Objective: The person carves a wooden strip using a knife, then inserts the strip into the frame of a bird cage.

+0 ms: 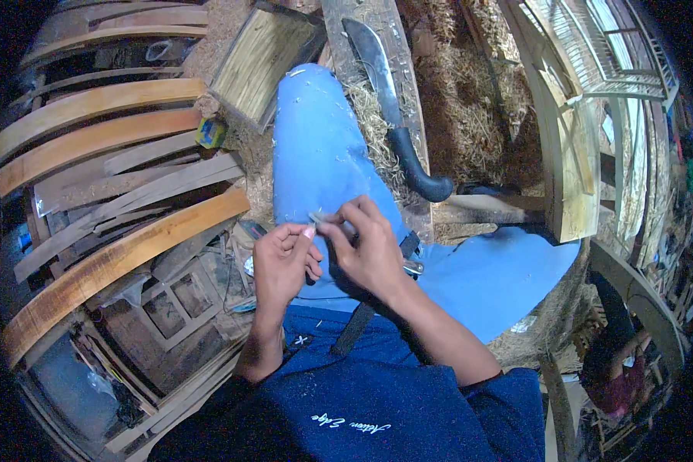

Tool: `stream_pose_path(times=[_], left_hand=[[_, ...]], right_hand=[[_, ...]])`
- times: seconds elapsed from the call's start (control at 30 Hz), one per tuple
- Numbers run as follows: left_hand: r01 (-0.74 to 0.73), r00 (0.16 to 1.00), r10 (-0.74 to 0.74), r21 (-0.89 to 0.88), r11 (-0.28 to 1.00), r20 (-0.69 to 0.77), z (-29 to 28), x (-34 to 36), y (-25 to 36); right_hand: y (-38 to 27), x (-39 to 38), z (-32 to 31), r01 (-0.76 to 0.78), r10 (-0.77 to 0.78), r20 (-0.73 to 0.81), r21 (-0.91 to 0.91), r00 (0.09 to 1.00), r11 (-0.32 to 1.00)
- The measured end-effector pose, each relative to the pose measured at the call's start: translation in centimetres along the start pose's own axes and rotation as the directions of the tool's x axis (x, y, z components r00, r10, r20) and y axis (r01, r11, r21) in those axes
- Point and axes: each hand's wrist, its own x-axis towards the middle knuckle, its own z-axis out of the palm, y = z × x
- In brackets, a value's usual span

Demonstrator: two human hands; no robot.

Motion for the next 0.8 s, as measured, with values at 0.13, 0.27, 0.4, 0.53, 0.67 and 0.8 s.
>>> stream_pose_path(times=[0.13,0.27,0.4,0.53,0.67,0.8], left_hand=[[0.025,1.0,-0.025,0.022,0.999,0.005,-0.21,-0.05,0.29],[0.009,1.0,-0.01,0.089,0.996,0.01,-0.2,-0.2,0.75],[-0.006,1.0,0.004,0.14,0.99,0.011,0.04,-0.27,1.0],[-0.012,1.0,0.013,0.124,0.992,-0.005,0.12,-0.27,0.72],[-0.008,1.0,0.011,0.096,0.995,-0.027,0.1,-0.47,0.77],[-0.01,1.0,0.011,0.068,0.998,-0.023,-0.06,-0.48,0.67]], right_hand=[[-0.04,0.4,-0.29,-0.067,0.067,0.016,-0.04,0.998,0.997],[-0.22,-0.31,-0.05,0.016,-0.018,0.033,0.08,0.999,0.997],[-0.01,0.3,-0.42,-0.04,0.04,0.032,-0.005,0.999,0.999],[-0.5,0.1,-0.69,-0.069,0.067,0.084,0.028,0.994,0.997],[-0.47,-0.13,-0.54,-0.042,0.04,0.052,0.026,0.998,0.999],[-0.07,0.13,-0.48,-0.025,0.025,0.025,0.015,0.999,1.0]])
